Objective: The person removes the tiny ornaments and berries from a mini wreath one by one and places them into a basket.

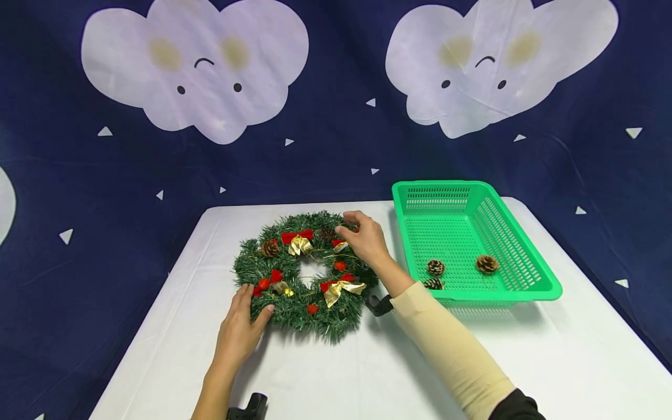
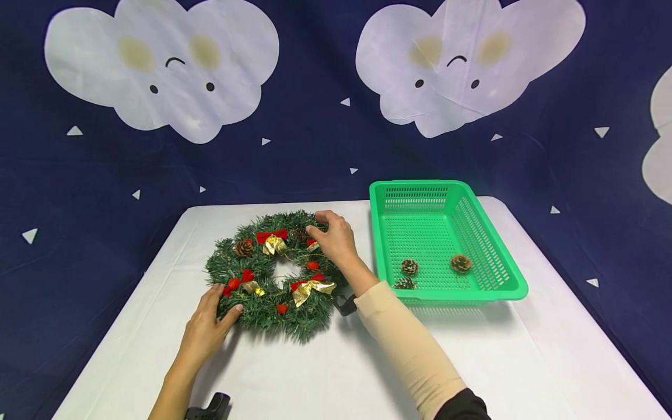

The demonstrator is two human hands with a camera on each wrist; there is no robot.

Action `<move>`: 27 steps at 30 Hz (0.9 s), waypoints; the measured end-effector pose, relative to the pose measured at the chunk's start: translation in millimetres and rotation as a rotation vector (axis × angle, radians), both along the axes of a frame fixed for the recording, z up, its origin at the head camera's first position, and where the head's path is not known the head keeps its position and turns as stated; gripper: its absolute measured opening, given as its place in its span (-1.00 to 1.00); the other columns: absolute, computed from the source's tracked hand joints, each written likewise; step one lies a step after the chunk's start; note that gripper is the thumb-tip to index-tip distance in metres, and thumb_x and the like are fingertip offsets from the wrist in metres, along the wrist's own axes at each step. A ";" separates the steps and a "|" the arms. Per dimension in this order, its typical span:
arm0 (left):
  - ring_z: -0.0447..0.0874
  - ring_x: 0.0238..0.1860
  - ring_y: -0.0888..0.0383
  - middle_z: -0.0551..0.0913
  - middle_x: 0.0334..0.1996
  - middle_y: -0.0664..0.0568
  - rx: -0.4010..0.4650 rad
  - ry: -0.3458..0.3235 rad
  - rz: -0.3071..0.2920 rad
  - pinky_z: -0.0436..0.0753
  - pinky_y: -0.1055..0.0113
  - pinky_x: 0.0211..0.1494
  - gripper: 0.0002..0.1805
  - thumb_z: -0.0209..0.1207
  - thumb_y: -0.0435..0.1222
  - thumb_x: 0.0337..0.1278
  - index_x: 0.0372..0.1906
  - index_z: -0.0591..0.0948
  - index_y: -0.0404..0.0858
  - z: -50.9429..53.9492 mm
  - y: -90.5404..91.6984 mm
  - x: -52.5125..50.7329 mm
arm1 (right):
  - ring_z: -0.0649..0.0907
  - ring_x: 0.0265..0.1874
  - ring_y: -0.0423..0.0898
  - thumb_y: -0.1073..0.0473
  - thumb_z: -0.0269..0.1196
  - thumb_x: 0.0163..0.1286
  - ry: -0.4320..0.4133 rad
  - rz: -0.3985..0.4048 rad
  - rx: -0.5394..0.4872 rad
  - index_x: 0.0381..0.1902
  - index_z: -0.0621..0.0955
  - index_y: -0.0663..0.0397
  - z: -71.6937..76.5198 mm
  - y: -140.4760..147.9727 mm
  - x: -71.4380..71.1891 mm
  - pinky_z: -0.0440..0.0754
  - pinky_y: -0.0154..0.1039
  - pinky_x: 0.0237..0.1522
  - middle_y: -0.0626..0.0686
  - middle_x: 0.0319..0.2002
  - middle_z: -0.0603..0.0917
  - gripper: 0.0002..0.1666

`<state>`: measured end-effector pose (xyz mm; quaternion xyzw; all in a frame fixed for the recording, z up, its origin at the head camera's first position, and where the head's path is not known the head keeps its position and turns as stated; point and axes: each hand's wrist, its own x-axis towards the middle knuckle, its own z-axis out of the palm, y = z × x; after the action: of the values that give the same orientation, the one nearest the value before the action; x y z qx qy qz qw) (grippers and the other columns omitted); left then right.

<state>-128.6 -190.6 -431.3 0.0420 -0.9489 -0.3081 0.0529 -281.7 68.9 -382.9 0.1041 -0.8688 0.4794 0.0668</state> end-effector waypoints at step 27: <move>0.20 0.36 -0.32 0.08 0.45 -0.26 0.004 0.013 0.010 0.32 -0.22 0.31 -0.21 0.09 -0.02 0.27 0.43 0.13 -0.38 -2.3 0.6 0.3 | 0.52 0.15 0.09 -0.04 0.26 0.29 0.004 0.043 0.128 0.22 0.48 0.01 -9.5 -19.7 -21.2 0.49 -0.01 0.16 0.07 0.15 0.58 -0.43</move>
<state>-128.4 -190.0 -433.6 0.0448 -0.9477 -0.3103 0.0604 -302.9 49.2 -392.3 0.1278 -0.8951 0.4239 0.0514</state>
